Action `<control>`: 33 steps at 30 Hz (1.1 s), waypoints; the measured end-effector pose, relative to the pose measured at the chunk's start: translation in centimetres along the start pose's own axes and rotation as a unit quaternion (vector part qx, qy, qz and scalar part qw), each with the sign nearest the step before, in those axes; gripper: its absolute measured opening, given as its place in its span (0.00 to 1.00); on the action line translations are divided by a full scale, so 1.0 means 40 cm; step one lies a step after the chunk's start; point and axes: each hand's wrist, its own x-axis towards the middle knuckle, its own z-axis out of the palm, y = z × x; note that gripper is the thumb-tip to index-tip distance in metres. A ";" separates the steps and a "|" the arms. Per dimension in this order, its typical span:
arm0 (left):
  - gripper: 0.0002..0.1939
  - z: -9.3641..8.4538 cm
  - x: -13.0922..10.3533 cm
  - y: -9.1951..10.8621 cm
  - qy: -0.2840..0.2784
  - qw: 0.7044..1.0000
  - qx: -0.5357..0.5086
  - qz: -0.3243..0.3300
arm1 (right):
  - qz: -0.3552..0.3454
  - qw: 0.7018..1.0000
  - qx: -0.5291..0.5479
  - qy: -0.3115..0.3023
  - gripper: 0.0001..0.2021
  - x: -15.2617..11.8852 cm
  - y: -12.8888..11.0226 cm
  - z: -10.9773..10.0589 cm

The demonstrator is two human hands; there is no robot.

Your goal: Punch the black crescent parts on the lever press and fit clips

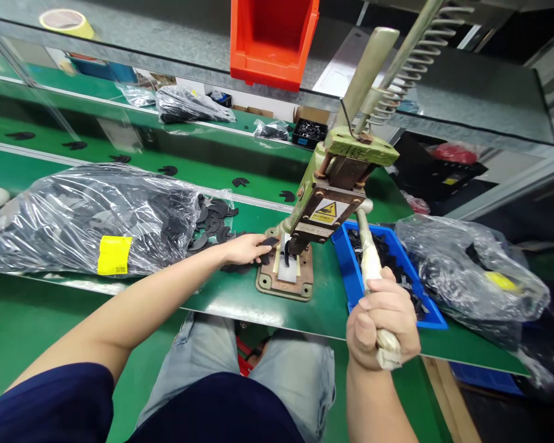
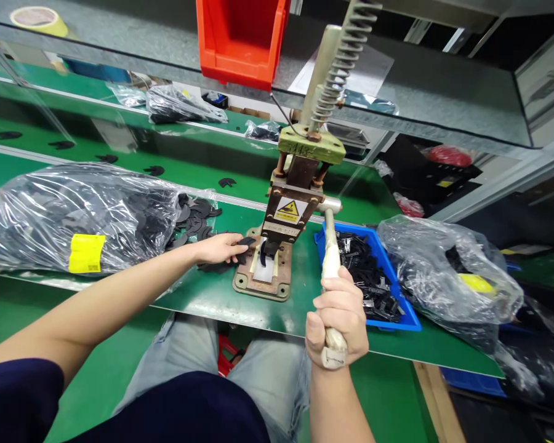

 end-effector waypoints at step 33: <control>0.18 0.039 0.096 0.013 -0.001 0.988 -0.141 -0.060 | -0.014 0.999 0.002 0.030 0.14 -0.010 0.020 0.010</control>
